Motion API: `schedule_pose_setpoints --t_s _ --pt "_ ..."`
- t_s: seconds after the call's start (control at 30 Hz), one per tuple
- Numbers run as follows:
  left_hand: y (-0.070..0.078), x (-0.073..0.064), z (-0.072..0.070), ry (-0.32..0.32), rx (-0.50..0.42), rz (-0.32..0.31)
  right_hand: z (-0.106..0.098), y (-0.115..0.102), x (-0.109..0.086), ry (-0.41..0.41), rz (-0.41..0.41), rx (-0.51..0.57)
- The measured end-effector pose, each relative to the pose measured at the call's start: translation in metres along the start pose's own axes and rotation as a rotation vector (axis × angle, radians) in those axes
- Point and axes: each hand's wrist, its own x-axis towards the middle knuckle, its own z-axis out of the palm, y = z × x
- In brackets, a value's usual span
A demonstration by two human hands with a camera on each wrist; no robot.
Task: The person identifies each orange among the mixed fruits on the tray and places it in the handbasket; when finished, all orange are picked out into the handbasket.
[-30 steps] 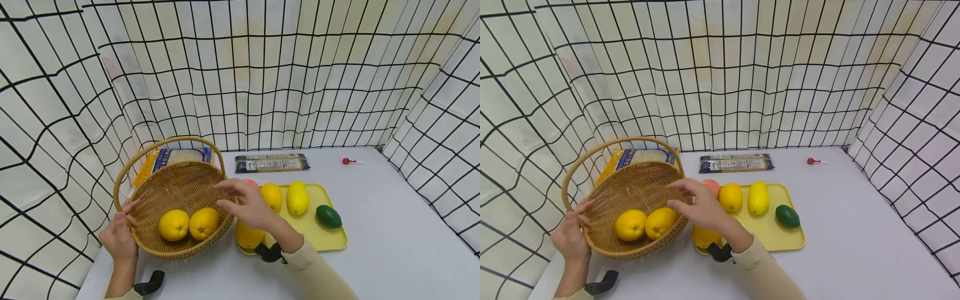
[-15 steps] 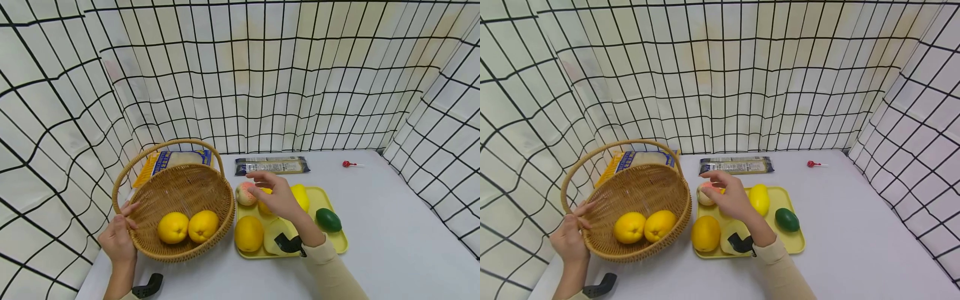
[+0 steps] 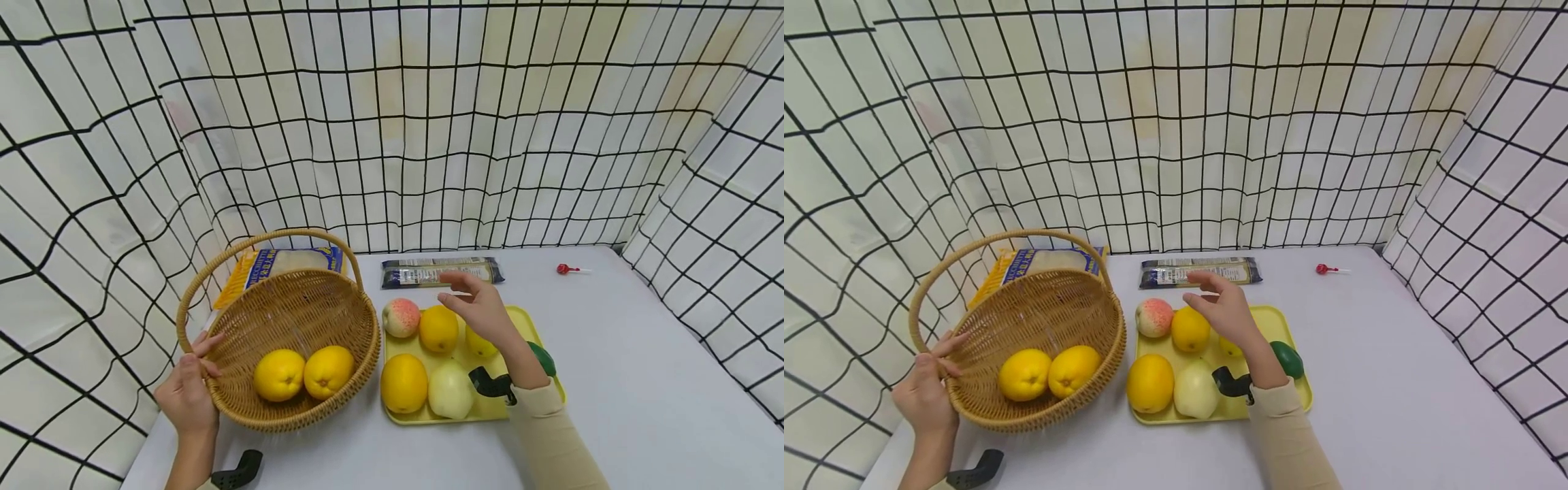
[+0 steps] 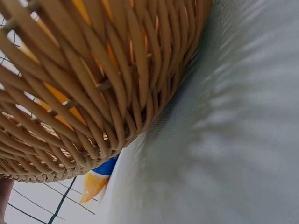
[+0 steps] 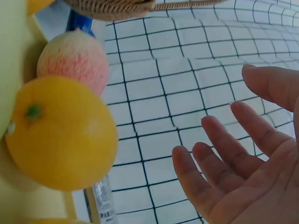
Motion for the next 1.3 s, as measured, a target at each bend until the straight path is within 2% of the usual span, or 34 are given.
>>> schedule_pose_setpoints --t_s 0.13,0.4,0.6,0.9,1.07,1.3 --pt "0.0 0.002 -0.001 -0.006 -0.01 0.004 -0.004 0.01 0.002 -0.002 0.065 -0.006" --pt "-0.002 0.002 -0.001 0.013 -0.12 0.022 0.002 0.024 0.006 -0.082 0.171 -0.012" --pt "-0.002 0.002 -0.002 0.005 -0.124 0.025 0.006 0.031 0.007 -0.117 0.198 0.021" --pt "-0.001 0.001 -0.001 0.005 -0.129 0.015 0.004 0.038 0.004 -0.239 0.273 -0.035" --pt "0.0 0.0 -0.001 0.002 -0.107 0.006 0.005 0.045 0.002 -0.321 0.273 -0.054" --pt "0.0 0.0 -0.002 -0.001 -0.124 -0.004 0.008 0.055 0.002 -0.365 0.265 -0.066"
